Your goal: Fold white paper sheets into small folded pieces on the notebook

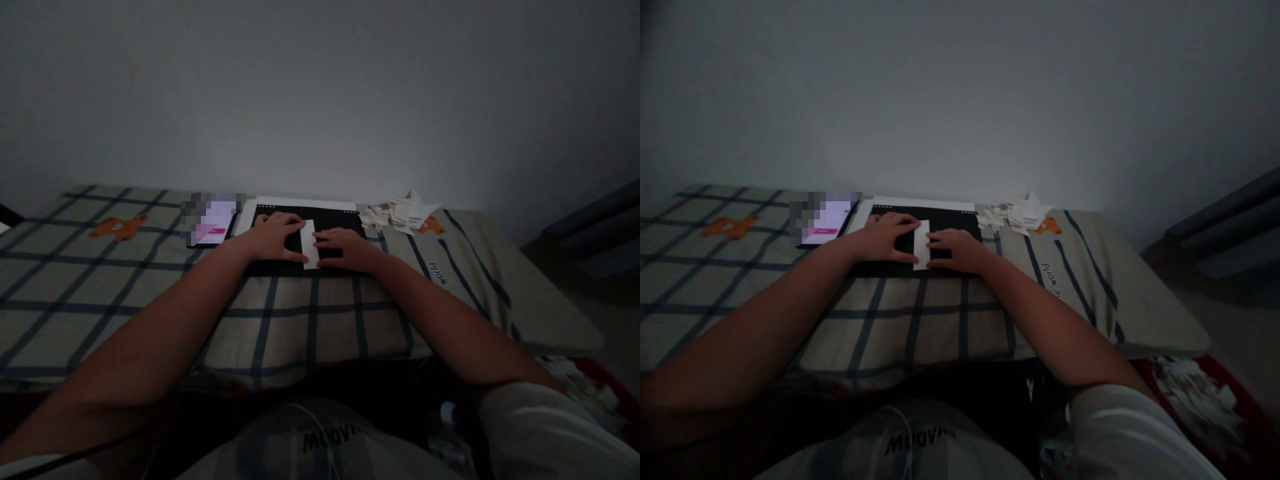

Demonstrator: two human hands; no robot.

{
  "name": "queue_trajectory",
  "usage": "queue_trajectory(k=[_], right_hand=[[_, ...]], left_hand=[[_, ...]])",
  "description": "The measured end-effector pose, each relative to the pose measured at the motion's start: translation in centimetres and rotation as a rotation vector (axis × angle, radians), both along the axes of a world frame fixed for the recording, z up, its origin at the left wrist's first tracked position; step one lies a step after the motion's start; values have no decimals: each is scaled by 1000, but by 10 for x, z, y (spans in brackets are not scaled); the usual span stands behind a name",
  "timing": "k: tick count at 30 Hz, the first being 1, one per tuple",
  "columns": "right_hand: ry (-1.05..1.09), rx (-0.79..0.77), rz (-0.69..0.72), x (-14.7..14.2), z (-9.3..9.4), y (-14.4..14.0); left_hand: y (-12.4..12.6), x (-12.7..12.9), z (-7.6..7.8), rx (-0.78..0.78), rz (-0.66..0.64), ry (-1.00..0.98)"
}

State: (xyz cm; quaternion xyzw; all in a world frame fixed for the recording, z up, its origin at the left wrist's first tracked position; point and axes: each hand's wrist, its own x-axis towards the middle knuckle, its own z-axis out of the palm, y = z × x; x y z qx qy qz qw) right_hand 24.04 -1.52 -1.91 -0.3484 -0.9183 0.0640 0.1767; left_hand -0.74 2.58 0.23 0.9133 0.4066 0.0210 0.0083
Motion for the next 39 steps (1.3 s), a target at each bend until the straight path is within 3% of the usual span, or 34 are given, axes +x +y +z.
queue_trajectory(k=[4, 13, 22, 30, 39], right_hand=[[-22, 16, -19, 0, 4, -4], [-11, 154, -264, 7, 9, -7], [-19, 94, -203, 9, 3, 1], [26, 57, -189, 9, 5, 3], [97, 15, -318, 15, 9, 5]], left_hand=[[-6, 1, 1, 72, -27, -6], [-9, 8, 8, 206, -48, -21], [-9, 10, 9, 157, -199, -77], [-7, 10, 6, 149, -258, -72], [-11, 12, 13, 235, -117, 7]])
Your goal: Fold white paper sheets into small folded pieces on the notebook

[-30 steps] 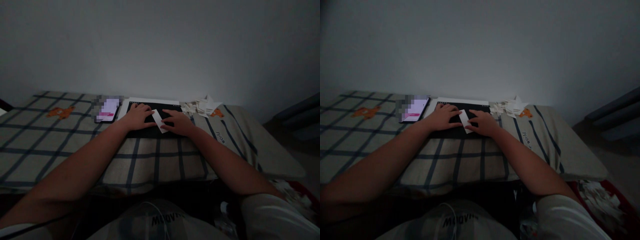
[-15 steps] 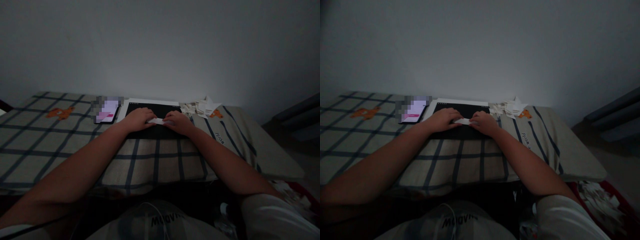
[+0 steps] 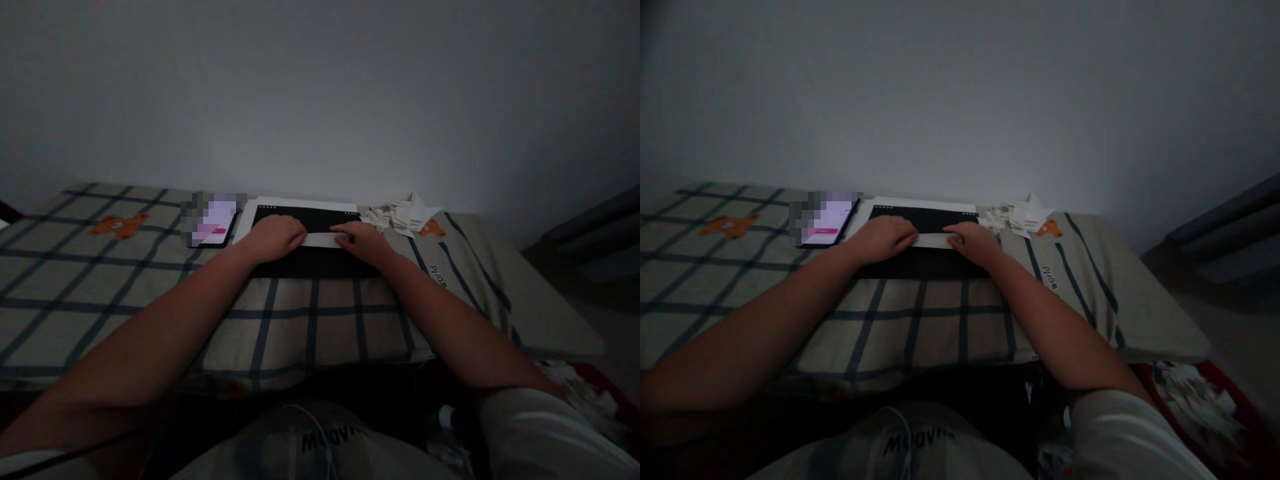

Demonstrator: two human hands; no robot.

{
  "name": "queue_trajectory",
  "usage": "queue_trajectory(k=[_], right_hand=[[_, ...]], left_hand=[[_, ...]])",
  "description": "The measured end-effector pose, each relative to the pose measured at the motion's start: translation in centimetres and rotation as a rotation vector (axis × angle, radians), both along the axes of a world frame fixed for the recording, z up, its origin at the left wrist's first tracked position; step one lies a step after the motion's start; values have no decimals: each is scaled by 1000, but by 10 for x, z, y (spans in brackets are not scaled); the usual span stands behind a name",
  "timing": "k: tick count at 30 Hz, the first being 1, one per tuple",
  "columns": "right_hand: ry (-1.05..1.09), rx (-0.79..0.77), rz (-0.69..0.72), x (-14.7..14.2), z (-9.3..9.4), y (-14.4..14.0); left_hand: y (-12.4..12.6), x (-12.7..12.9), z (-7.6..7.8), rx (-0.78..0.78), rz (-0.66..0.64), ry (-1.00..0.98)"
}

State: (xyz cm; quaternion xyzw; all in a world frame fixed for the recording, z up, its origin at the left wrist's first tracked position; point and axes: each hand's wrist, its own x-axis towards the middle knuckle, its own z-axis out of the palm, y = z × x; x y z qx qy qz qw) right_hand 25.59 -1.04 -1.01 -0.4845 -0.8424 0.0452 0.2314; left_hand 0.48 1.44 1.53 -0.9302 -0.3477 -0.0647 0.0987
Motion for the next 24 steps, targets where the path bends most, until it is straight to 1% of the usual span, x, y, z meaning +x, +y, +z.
queue_trajectory(k=[5, 9, 12, 15, 17, 20, 24], right_hand=[[-19, -29, -30, 3, 0, 4], [107, 28, -38, 1, 0, 3], [237, 93, 26, -2, 2, 0], [338, 152, 121, -4, 4, -4], [368, 195, 157, -6, 6, -7], [335, 327, 189, -6, 8, -9], [157, 524, 222, -2, 8, -10]], left_hand=[[-3, -2, 3, -10, 30, -15], [-4, -1, 2, 10, -27, -38], [-3, 0, 1, 42, -45, -67], [-3, 0, 0, 88, 4, -125], [-4, 0, -1, 120, 45, -190], [-7, 1, -1, 150, 63, -282], [-9, 2, -2, 126, 50, -305]])
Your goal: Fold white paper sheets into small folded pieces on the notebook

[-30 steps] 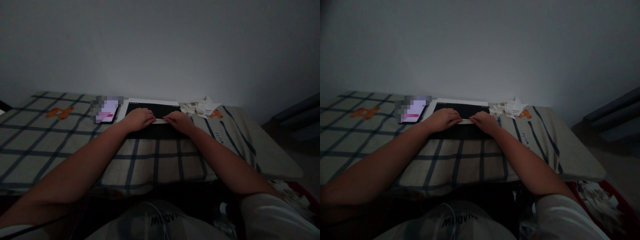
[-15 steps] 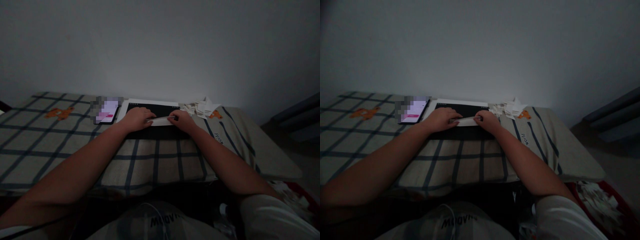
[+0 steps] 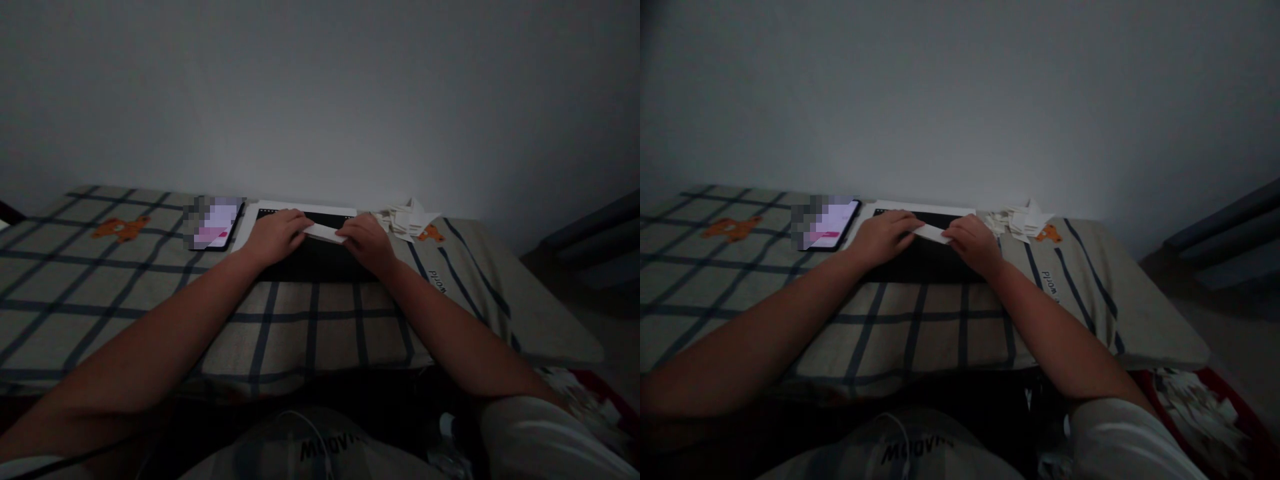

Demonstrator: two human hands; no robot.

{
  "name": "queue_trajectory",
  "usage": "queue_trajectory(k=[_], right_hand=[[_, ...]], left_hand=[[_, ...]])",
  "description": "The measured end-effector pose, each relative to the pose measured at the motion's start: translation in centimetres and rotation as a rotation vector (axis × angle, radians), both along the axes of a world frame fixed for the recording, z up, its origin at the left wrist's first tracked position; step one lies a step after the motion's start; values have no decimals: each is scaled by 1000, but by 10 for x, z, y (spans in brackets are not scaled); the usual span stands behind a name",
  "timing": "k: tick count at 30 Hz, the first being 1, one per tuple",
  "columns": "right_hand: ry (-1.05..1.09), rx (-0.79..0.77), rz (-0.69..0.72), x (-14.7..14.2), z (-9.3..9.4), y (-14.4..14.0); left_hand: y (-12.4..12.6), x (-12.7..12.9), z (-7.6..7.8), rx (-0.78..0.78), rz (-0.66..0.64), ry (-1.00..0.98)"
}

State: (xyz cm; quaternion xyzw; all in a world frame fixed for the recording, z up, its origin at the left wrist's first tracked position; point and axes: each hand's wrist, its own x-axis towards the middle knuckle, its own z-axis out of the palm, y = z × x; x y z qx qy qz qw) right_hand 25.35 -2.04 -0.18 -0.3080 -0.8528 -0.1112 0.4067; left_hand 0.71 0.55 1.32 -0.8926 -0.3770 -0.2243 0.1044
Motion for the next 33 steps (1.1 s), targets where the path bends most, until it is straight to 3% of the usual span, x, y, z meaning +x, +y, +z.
queue_trajectory(k=[7, 18, 23, 33], right_hand=[[-329, 67, 38, -4, -4, -1], [-481, 253, 72, -15, 0, -11], [-561, 87, 105, -20, 3, -14], [-415, -249, 184, -20, -10, -12]], left_hand=[[8, -4, -6, -121, -84, 120], [3, -3, 2, -42, -125, 28], [8, -3, -2, -61, -169, 89], [12, -2, -12, -160, -257, 179]])
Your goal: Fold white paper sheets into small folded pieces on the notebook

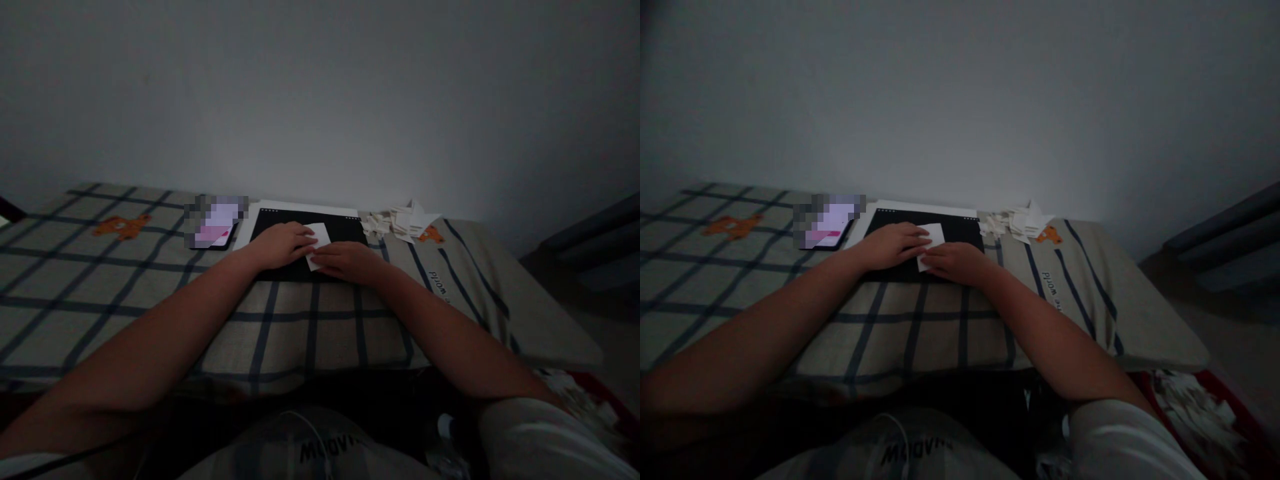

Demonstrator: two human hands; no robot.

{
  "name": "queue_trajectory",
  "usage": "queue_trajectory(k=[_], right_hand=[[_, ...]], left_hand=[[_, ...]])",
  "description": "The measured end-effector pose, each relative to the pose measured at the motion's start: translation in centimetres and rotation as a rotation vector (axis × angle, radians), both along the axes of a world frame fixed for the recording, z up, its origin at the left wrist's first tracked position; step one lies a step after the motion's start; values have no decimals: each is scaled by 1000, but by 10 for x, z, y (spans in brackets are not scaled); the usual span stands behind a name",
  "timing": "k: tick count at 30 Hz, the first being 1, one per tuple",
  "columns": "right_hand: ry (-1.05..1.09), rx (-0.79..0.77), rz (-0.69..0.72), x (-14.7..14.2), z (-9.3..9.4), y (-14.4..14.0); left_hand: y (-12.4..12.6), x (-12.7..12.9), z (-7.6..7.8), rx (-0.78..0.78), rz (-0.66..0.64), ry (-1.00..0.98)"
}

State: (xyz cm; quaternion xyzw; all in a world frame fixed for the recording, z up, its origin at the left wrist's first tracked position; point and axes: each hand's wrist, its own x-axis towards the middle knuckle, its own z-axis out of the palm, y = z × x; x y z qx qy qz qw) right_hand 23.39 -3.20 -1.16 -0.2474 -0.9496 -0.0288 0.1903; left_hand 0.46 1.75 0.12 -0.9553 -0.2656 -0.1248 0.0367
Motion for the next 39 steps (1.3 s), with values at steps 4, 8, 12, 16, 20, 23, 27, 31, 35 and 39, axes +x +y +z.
queue_trajectory(k=[4, 8, 12, 16, 20, 23, 27, 31, 35, 39], right_hand=[[203, -117, -69, 5, -2, 7], [276, -31, -350, 15, -8, 22], [203, -61, -415, 19, -14, 29], [235, -109, -427, 16, -15, 27], [365, -297, -430, 11, -9, 24], [483, -468, -436, 9, -4, 22], [676, -576, -437, 11, -4, 24], [862, -660, -432, 14, -3, 27], [964, -784, -402, 12, 0, 25], [977, -847, -339, 8, 2, 21]], left_hand=[[0, -1, -2, -4, 13, 30], [0, -1, -4, -18, 51, 63], [1, 0, -5, -32, 70, 72], [0, 0, -4, -34, 53, 61], [-1, 0, -4, -15, 55, 48], [-2, 2, -3, 5, 74, 32], [-4, 1, 1, 72, 89, -64], [-5, -3, 9, 137, 59, -143], [-6, -4, 12, 177, 39, -134], [-7, -1, 10, 229, 45, -168]])
